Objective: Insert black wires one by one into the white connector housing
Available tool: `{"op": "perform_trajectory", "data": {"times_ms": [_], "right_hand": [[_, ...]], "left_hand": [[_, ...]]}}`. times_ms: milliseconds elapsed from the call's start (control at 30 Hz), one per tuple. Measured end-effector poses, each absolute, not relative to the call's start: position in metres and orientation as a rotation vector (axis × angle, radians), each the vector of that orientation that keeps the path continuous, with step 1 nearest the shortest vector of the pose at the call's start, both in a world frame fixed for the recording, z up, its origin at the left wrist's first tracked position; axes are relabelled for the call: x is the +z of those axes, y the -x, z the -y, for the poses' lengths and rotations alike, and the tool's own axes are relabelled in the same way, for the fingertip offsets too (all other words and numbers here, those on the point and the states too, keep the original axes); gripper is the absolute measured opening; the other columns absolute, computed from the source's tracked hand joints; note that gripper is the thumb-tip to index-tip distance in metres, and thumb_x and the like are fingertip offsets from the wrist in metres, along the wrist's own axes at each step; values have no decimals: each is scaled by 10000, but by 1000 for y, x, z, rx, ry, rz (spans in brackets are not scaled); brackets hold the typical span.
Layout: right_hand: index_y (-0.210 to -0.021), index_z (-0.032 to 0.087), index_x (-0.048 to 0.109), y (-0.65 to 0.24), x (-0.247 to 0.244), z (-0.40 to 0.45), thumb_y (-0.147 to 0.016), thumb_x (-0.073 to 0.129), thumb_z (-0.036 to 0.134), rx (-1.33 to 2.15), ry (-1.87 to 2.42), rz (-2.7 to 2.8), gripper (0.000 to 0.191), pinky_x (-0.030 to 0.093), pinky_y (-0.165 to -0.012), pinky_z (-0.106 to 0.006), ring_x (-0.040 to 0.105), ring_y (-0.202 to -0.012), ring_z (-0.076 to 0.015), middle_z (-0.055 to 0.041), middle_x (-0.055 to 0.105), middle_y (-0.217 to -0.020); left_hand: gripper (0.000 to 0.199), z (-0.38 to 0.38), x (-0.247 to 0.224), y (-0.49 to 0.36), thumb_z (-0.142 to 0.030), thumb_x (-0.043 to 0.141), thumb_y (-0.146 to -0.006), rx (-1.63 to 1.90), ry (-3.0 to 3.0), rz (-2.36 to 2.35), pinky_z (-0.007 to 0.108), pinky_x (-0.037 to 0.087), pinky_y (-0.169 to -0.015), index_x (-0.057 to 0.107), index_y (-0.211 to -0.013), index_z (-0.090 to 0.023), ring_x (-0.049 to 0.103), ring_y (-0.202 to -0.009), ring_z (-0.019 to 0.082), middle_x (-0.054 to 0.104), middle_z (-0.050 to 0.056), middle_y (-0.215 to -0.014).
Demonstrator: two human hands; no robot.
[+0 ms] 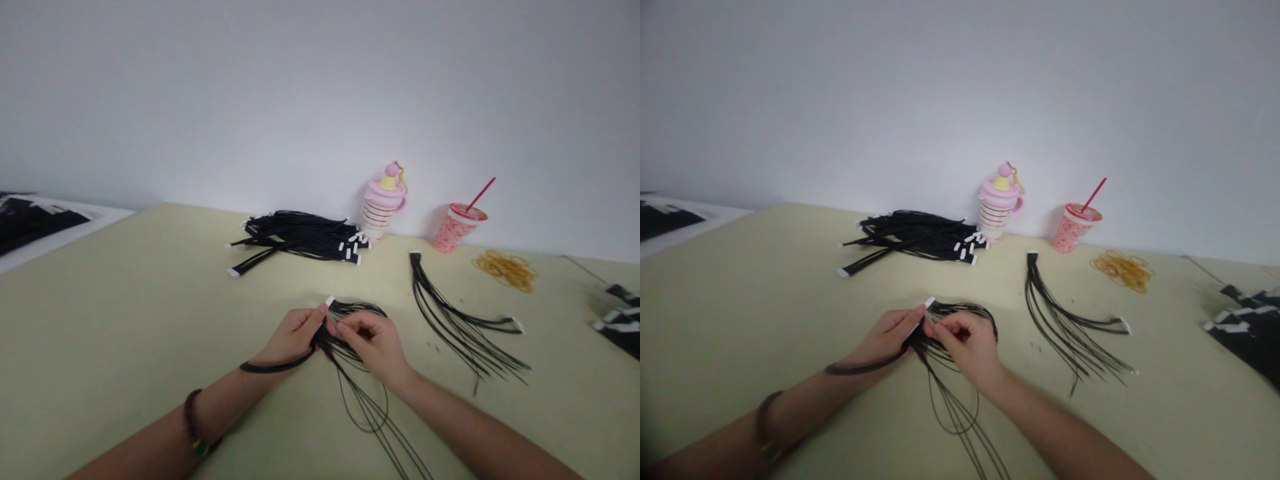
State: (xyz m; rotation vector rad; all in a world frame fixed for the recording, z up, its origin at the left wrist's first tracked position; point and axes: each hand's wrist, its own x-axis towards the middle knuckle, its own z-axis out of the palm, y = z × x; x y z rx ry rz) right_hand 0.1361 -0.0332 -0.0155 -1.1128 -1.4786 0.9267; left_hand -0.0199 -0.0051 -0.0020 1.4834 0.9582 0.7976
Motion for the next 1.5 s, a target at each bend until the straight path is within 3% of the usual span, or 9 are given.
{"op": "perform_trajectory", "data": {"times_ms": [233,533,1133,1500], "right_hand": [[-654,94,615,-136,-12,38,-795,552,281,963,1161,1525,243,320,-470,-188,434,-505,-91,-33,553,-572],[-664,95,621,-137,-6,39,-803,539,276,995,1146,1551,243,298,-456,-175,419,-495,-81,-24,553,-574],[-661,149,561,-138,1,41,-851,443,146,628,1175,1884,224,290,-526,-187,438,-528,-82,23,523,-585],[-696,150,586,-137,1,44,-857,446,166,535,1211,1878,214,277,-503,-187,452,-532,-88,5,556,-621]], "left_hand": [[493,15,-9,15,-512,404,-844,764,-1214,-848,191,192,-378,551,-634,-91,334,-391,79,431,4,-455],[456,15,-6,16,-487,422,-853,758,-1189,-818,189,219,-392,535,-642,-99,320,-404,76,400,-13,-476],[456,12,-4,19,-492,401,-860,678,-1252,-824,184,202,-380,552,-648,-118,347,-388,78,461,13,-473],[402,12,-2,20,-474,476,-834,679,-1099,-810,160,179,-369,511,-660,-113,352,-397,63,455,2,-495]]}}
